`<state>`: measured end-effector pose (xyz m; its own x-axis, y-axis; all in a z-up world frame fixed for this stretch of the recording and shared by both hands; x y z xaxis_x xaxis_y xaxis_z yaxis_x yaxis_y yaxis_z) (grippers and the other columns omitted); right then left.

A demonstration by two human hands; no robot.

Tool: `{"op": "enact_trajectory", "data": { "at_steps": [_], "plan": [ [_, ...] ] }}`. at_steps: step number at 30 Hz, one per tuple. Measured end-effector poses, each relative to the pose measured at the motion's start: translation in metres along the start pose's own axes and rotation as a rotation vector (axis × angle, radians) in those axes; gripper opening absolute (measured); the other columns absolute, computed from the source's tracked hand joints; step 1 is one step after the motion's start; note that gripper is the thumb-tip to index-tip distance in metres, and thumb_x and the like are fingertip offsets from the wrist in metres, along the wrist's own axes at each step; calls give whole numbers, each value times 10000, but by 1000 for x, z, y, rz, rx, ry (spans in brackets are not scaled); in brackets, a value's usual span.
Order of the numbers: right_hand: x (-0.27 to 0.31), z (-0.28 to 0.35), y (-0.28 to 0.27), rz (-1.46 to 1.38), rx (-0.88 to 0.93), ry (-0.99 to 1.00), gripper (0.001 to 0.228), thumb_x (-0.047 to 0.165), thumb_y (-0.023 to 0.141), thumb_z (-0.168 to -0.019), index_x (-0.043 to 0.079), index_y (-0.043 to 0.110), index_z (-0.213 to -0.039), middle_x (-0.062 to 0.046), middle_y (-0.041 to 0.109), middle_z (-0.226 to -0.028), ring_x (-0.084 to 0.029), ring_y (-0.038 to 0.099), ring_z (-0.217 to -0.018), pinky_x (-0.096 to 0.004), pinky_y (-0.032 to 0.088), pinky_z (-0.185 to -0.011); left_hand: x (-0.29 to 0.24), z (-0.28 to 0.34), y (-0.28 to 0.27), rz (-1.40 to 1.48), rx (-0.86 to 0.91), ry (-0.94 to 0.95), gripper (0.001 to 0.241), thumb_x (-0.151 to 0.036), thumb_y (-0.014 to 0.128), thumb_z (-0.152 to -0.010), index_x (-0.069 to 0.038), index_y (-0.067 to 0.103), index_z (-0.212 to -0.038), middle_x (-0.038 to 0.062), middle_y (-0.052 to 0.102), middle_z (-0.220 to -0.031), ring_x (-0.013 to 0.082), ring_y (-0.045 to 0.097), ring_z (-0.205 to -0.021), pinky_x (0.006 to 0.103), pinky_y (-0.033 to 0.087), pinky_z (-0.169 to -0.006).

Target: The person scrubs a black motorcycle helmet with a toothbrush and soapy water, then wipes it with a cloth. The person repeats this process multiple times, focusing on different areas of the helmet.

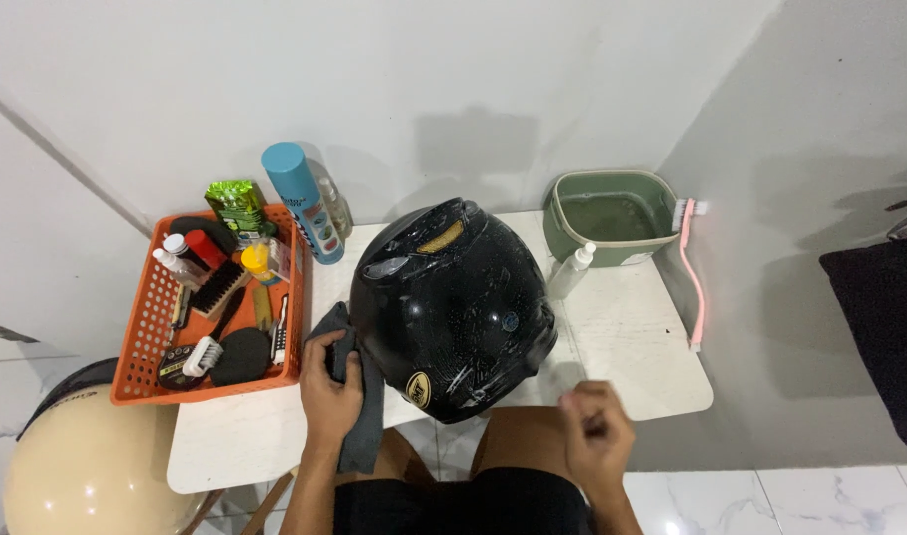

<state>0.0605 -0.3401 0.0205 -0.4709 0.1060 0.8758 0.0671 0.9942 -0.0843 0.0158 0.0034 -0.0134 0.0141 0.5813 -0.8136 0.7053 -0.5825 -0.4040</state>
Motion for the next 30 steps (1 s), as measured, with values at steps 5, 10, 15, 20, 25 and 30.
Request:
{"op": "enact_trajectory", "data": {
  "at_steps": [5, 10, 15, 20, 25, 30],
  "plan": [
    [-19, 2, -4, -17, 13, 91, 139, 174, 630, -982, 53, 632, -913, -35, 598, -734, -58, 430, -431, -214, 321, -287, 1, 0, 1, -8, 5, 8, 280, -129, 577, -934, -60, 633, -1199, 119, 638, -1170, 272, 598, -1154, 400, 445, -1027],
    [-4, 5, -5, 124, 80, -71, 98, 189, 680, -943, 121, 691, -873, -35, 613, -862, -43, 385, -551, -202, 266, -464, 2, -1, 1, -7, -4, 8, 284, -123, 577, -939, -56, 626, -1211, 107, 644, -1180, 267, 610, -1153, 395, 463, -1014],
    [-11, 1, -3, -96, 3, 109, 23, 46, 683, -921, 38, 666, -933, -55, 525, -676, -79, 418, -521, -208, 287, -410, 3, -1, 3, -16, -13, 11, 279, -134, 585, -930, -55, 635, -1193, 115, 644, -1166, 277, 609, -1143, 400, 460, -995],
    [-17, -3, 2, -2, -89, 318, 107, 157, 688, -965, 76, 655, -904, -40, 673, -750, -23, 288, -389, -243, 158, -352, 3, 1, 3, -35, -1, -4, 283, -174, 579, -951, -68, 630, -1209, 111, 641, -1180, 287, 610, -1153, 421, 476, -979],
    [-17, -6, 13, -92, -24, 226, 35, 61, 640, -963, 44, 652, -935, -101, 697, -965, -25, 313, -387, -205, 187, -267, 5, 1, 4, -28, -7, 4, 283, -130, 587, -932, -55, 635, -1201, 114, 646, -1180, 274, 605, -1166, 400, 457, -1023],
    [-20, -8, 16, -109, -140, 356, 46, 127, 671, -972, 92, 677, -942, -6, 593, -774, -20, 262, -415, -219, 175, -373, 5, 0, 5, -48, 4, -21, 286, -150, 588, -937, -67, 632, -1207, 112, 646, -1187, 285, 602, -1179, 410, 450, -1028]
  ]
}}
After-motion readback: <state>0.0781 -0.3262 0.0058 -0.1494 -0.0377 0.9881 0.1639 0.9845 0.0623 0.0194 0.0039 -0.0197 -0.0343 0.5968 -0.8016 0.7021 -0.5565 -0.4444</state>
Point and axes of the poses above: each hand's wrist, its own z-axis away from the middle knuckle, its own y-axis out of the palm, x = y × z, the point moved 1 cm from there along -z, towards the middle knuckle
